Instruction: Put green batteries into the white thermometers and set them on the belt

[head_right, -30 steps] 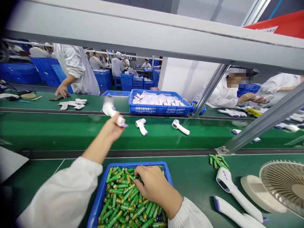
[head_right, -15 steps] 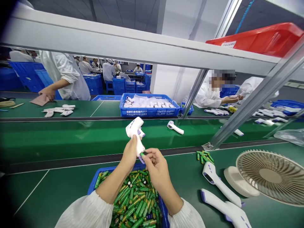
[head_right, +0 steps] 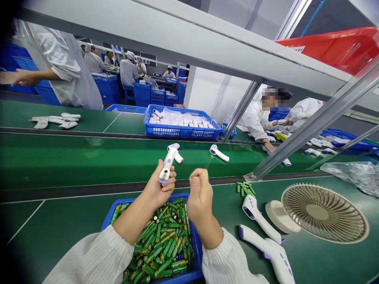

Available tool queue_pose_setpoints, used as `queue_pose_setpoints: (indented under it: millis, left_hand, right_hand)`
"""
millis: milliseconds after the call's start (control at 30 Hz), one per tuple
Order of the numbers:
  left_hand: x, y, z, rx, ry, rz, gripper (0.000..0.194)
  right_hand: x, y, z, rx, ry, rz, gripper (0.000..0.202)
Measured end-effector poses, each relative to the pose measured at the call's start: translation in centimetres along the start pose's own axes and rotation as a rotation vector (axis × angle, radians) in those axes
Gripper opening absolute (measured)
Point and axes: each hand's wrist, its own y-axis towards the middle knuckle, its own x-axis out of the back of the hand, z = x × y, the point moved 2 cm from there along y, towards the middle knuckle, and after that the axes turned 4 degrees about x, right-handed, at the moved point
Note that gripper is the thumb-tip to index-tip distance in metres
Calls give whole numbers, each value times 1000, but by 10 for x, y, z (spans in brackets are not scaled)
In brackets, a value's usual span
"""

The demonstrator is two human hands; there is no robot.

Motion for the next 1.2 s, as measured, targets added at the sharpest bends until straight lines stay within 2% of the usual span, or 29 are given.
queue_pose_setpoints:
  millis: [67, 167, 200, 267, 333, 400, 500, 567, 700, 833, 900, 1000, 1100, 1200]
  left_hand:
    - [2, -1, -11, -49, -156, 20, 44]
    - [6, -1, -19, -138, -214, -15, 37]
    - [6, -1, -20, -148, -202, -29, 36]
    - [7, 0, -19, -165, -147, -57, 34]
    - [7, 1, -18, -202, -79, -89, 32]
    - [7, 2, -17, -247, -22, -119, 32]
    - [7, 3, -15, -278, 52, -148, 35]
    - [6, 4, -12, -281, 115, -157, 38]
    - [5, 5, -4, -270, 234, -178, 43]
    - [5, 5, 3, -295, 333, -210, 44]
    - [5, 5, 6, -257, 350, -192, 45]
    - [6, 5, 8, -156, 275, -144, 45]
    - [6, 6, 8, -79, 166, -104, 39]
    - [3, 5, 11, 9, 109, -71, 39]
  right_hand:
    - [-7, -9, 2, 47, -257, 206, 34]
    - [-30, -27, 3, 209, -671, 658, 16]
    - [-36, -32, 3, 242, -753, 749, 11]
    - [-44, -36, 2, 275, -820, 824, 11]
    - [-41, -35, 3, 296, -803, 795, 9]
    - [-31, -30, 5, 283, -717, 682, 7]
    - [-12, -20, 7, 121, -418, 406, 16]
    - [-5, -13, 8, -7, -154, 276, 23]
    - [-14, 0, 8, -168, 279, 230, 27]
    - [-29, 5, 2, -300, 517, 212, 29]
    - [-30, 4, -1, -274, 522, 148, 30]
    - [-26, -1, -1, -46, 411, 8, 38]
    - [-24, -3, 1, 194, 245, 43, 47]
    - [-27, 2, -3, 206, 239, 54, 22]
